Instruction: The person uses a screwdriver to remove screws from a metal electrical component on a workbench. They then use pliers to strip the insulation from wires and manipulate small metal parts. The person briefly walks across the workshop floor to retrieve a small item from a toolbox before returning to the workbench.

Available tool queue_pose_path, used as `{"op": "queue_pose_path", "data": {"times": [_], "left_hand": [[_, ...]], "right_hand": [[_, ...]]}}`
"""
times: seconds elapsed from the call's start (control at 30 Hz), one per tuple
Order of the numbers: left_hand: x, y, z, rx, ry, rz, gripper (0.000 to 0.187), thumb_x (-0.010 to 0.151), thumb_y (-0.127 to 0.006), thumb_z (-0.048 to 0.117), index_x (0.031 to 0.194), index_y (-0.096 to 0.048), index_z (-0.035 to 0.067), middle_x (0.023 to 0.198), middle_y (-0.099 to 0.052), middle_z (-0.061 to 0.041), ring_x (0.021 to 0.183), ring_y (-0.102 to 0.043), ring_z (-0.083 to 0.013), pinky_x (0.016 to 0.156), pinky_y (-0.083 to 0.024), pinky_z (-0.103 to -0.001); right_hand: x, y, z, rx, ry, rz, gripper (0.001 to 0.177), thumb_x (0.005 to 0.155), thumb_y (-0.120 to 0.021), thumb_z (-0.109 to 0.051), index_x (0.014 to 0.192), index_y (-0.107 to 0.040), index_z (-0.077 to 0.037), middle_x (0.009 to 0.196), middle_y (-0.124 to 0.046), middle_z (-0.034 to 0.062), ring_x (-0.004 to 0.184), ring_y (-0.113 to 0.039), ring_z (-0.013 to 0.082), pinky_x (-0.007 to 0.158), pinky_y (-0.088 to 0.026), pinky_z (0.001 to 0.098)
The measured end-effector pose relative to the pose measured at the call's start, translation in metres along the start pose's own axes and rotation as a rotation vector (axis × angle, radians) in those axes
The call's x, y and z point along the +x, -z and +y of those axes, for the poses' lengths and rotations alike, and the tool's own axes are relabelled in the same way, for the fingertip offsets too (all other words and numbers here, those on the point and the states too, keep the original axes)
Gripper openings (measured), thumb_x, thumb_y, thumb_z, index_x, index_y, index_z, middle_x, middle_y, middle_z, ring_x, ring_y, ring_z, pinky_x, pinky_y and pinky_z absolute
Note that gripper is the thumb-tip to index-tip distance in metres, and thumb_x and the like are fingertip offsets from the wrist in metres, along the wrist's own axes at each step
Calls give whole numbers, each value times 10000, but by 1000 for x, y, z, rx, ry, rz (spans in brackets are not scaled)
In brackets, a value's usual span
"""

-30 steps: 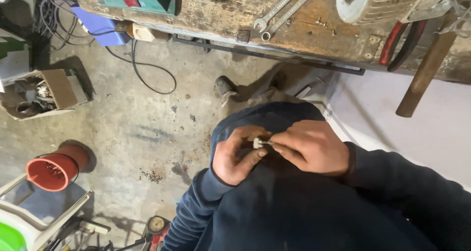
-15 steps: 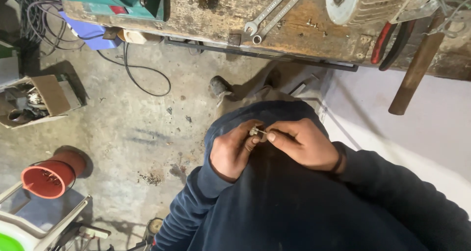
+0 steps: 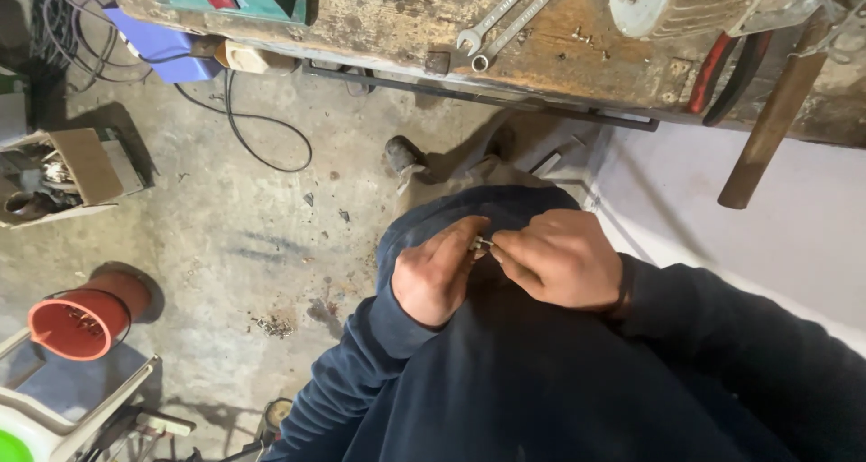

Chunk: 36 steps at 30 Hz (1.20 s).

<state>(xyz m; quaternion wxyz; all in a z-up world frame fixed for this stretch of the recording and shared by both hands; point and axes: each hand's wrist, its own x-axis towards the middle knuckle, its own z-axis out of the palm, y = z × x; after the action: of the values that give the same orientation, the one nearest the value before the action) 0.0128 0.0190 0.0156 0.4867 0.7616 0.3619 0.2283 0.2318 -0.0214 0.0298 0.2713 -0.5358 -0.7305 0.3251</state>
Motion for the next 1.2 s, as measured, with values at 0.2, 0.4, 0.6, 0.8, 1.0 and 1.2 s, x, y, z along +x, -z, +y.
{"op": "queue_pose_path", "data": {"times": [0.2, 0.4, 0.6, 0.8, 1.0, 1.2], "left_hand": [[-4, 2, 0, -4, 3, 11, 403, 929, -706, 3, 1317, -599, 15, 1173, -718, -190, 1008, -739, -345, 825, -601, -362], [-17, -1, -13, -239, 163, -24, 319, 1021, -661, 101, 1325, -625, 13, 1114, -747, -152, 935, -761, -266, 818, -604, -336], [-27, -2, -31, -1176, 433, -156, 437, 1130, -524, 234, 1423, -505, -90, 1195, -714, -191, 890, -678, -183, 816, -578, -316], [-21, 0, -30, -1238, 427, -268, 531, 1117, -499, 285, 1462, -457, -116, 1177, -712, -195, 874, -695, -189, 794, -587, -307], [-13, 11, -19, -1099, 357, -350, 595, 1123, -502, 288, 1555, -394, -107, 1095, -717, -144, 831, -658, -150, 809, -554, -261], [-16, 4, -19, -1100, 357, -321, 548, 1124, -510, 304, 1510, -471, -83, 921, -561, -7, 743, -519, -85, 708, -439, -220]], "right_hand": [[6, 4, -1, -303, 293, -14, 181, 837, -822, -139, 952, -750, -18, 604, -557, 23, 533, -553, 200, 501, -428, 357], [-2, 7, -15, 58, -104, -83, 169, 866, -764, -166, 1009, -742, -79, 751, -683, 44, 633, -655, 211, 578, -491, 345], [-16, 30, -34, 463, -415, -234, 410, 923, -633, -140, 1322, -628, -44, 1072, -749, 121, 874, -736, 235, 758, -551, 320], [-25, 33, -34, 351, -426, -238, 496, 945, -646, -189, 1411, -570, -35, 1137, -734, 143, 945, -736, 251, 798, -562, 322], [-50, 22, -15, 505, -573, -217, 326, 939, -697, -218, 1205, -673, -30, 984, -768, 84, 811, -743, 191, 719, -569, 293], [-47, 23, -18, 778, -677, -226, 282, 1019, -566, -228, 1138, -693, -5, 950, -732, 57, 866, -652, 135, 791, -512, 257]]}}
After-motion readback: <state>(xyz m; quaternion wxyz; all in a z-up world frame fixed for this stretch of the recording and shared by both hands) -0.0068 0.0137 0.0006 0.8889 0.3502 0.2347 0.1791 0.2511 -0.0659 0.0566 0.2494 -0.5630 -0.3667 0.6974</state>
